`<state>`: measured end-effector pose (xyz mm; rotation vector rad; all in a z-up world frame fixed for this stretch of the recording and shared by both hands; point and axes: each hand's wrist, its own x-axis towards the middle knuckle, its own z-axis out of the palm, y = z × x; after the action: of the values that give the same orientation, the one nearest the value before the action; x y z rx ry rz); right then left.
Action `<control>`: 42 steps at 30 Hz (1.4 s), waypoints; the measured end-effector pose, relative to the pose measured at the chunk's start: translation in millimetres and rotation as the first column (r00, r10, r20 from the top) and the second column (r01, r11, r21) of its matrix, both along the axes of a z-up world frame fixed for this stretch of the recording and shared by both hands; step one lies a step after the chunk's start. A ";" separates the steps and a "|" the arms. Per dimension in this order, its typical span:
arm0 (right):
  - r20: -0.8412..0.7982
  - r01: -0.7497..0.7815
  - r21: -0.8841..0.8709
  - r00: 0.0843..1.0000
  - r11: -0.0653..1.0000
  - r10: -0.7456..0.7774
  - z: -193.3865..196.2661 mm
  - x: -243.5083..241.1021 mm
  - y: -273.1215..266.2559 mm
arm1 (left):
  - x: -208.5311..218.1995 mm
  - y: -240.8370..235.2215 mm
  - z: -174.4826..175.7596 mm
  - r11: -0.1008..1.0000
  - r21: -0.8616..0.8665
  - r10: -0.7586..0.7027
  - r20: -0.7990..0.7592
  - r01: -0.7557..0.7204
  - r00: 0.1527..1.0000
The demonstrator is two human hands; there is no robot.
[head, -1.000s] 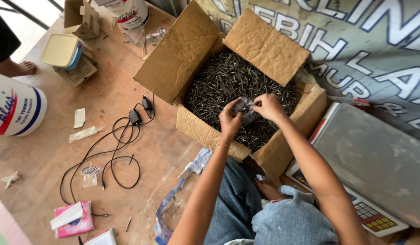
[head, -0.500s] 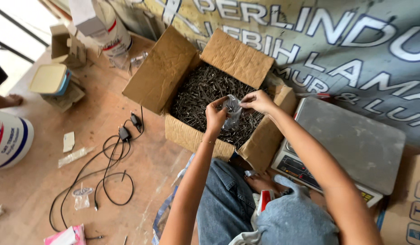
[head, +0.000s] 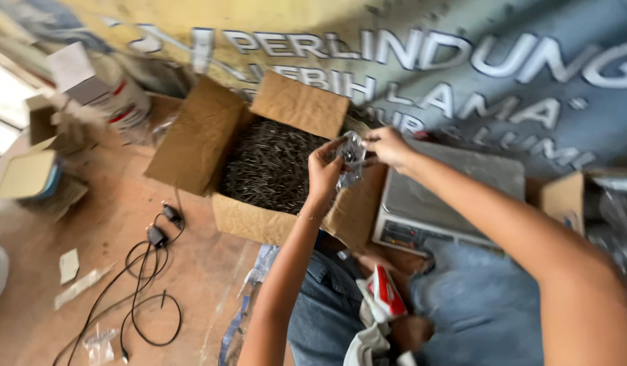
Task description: The person takes nails from a box, puts them in a plastic bag, and weighs the bag on a digital scale. The person then seals the bag and places it into a container.
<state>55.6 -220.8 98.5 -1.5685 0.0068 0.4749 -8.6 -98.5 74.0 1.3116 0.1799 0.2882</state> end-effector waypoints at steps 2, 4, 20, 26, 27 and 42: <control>0.031 0.031 -0.040 0.999 0.999 -0.030 1.8 -1.0 -19.8 | 4.2 -18.6 4.1 0.999 -0.014 -0.049 0.017 0.049 0.999; 0.066 0.059 -0.087 0.996 0.994 -0.054 0.5 -4.9 -44.0 | 7.2 -38.9 4.1 0.995 -0.035 -0.092 0.041 0.094 0.995; 0.108 0.468 0.122 0.870 0.875 -0.480 -3.3 -28.5 -196.3 | 20.6 -182.3 30.1 0.933 0.212 -0.265 -0.144 0.292 0.953; 0.149 0.533 0.001 0.837 0.846 -0.527 -20.4 -24.9 -215.9 | 31.6 -205.7 22.2 0.866 0.401 -0.236 -0.201 0.300 0.951; 0.187 0.544 -0.115 0.833 0.831 -0.520 -25.0 -27.1 -217.3 | 33.0 -207.7 19.2 0.823 0.476 -0.226 -0.224 0.309 0.948; 0.340 0.600 -0.217 0.786 0.770 -0.516 -41.3 -27.4 -207.8 | 30.6 -204.4 9.8 0.777 0.565 -0.298 -0.057 0.277 0.953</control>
<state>28.2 -428.6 57.3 -1.8324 0.3638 -0.2324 22.0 -302.9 83.8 1.9046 -0.1581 0.0994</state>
